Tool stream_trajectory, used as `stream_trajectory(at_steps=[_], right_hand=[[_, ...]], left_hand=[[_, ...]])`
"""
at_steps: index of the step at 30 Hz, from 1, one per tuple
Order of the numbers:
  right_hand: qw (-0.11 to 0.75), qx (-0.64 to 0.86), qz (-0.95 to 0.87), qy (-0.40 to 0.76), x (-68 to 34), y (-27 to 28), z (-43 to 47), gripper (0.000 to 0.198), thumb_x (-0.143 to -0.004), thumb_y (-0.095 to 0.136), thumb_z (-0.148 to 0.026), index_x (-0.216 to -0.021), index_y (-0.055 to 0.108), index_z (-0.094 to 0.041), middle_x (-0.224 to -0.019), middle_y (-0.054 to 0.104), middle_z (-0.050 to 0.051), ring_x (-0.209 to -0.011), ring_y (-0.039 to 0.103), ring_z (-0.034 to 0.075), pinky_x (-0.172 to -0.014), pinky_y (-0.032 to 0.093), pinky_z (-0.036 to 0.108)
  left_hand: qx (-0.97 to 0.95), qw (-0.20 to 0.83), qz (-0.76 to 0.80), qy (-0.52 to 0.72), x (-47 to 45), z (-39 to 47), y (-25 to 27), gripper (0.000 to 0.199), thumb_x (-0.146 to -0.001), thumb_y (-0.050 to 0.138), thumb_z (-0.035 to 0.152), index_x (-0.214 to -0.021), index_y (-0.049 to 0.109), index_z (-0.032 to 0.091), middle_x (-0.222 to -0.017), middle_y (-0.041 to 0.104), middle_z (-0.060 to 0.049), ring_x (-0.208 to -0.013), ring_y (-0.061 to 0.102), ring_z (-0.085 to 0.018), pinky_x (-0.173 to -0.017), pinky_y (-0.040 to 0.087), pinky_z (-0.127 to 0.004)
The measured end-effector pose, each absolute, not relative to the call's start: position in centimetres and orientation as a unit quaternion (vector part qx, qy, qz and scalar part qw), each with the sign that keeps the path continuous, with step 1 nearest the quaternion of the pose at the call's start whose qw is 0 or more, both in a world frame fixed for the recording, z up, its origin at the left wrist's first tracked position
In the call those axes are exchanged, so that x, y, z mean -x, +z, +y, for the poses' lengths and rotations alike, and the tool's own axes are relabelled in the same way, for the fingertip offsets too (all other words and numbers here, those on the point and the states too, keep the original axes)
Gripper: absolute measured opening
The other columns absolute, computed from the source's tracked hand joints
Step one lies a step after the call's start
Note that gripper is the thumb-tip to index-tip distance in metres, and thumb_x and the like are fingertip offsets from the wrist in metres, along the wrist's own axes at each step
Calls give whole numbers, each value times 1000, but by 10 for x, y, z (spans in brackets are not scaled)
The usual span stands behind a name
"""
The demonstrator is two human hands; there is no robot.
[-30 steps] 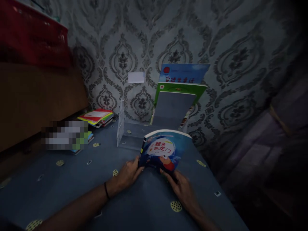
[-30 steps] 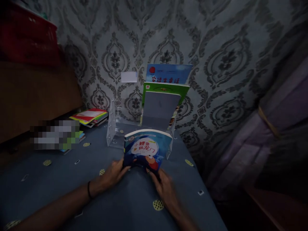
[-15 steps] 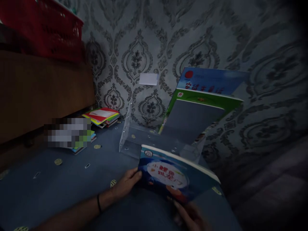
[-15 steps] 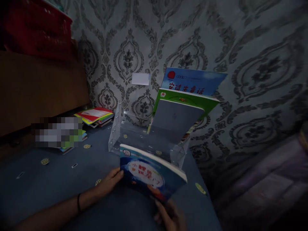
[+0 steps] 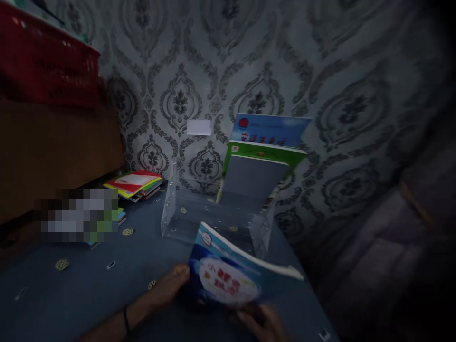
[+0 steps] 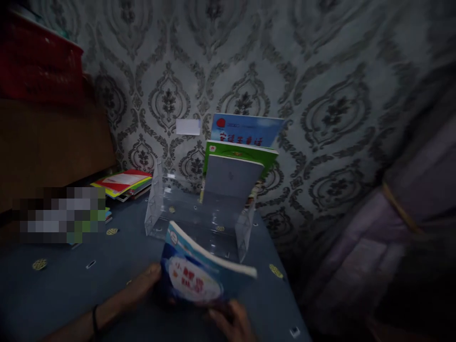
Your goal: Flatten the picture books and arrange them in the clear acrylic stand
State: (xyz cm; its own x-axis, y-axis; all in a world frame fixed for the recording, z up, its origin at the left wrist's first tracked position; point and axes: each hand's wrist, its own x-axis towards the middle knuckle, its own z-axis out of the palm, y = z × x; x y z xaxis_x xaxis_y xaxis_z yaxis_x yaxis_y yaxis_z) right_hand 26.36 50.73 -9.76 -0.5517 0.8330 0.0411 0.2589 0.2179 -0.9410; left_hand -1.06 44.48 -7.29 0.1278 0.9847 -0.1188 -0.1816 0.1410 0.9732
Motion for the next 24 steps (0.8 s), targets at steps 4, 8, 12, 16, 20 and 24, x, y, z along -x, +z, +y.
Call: stream_trajectory(at_steps=[4, 8, 12, 16, 20, 24], right_hand=[[339, 335, -698, 534, -249, -77, 504, 57, -81, 63, -73, -103, 71, -21, -92, 77, 10, -78, 73, 27, -75, 62, 43], [377, 320, -695, 522, -244, -70, 504, 55, -82, 65, -69, -108, 64, -21, -88, 76, 8, -67, 71, 22, -63, 58, 36], [394, 297, -701, 516, -243, -76, 504, 52, -85, 62, -67, -107, 61, -19, -89, 75, 8, -62, 67, 18, -58, 55, 31], [397, 298, -716, 490, -246, -77, 500, 52, -87, 60, -66, -108, 61, -19, -90, 74, 8, -62, 66, 17, -58, 54, 30], [390, 296, -737, 466, -249, -71, 500, 45, -90, 58, -62, -100, 63, -18, -87, 72, 6, -65, 66, 17, -61, 54, 30], [401, 292, -747, 443, -248, -59, 507, 39, -93, 56, -55, -103, 66, -18, -88, 72, 6, -68, 67, 19, -64, 55, 32]], left_hand=[[-482, 512, 518, 487, 24, 447, -58, 83, -73, 50, 92, -103, 75, 19, -108, 76, -11, -101, 68, -29, -96, 55, -43], [-633, 442, 507, 383, 38, 441, -32, 63, -89, 49, 74, -114, 74, 22, -121, 74, -7, -113, 65, -27, -105, 50, -42], [-693, 372, 516, 339, 47, 437, -30, 55, -88, 59, 62, -124, 69, 22, -127, 71, -8, -117, 63, -28, -105, 50, -41], [-700, 313, 539, 347, 47, 436, -46, 47, -89, 57, 59, -116, 71, 22, -117, 74, -9, -106, 66, -29, -97, 53, -41], [-721, 277, 525, 358, 43, 434, -38, 39, -91, 56, 52, -113, 70, 23, -109, 75, -7, -101, 67, -28, -93, 54, -39], [-747, 240, 506, 359, 38, 438, -8, 27, -92, 53, 43, -102, 70, 24, -99, 76, -4, -94, 68, -26, -85, 55, -35]])
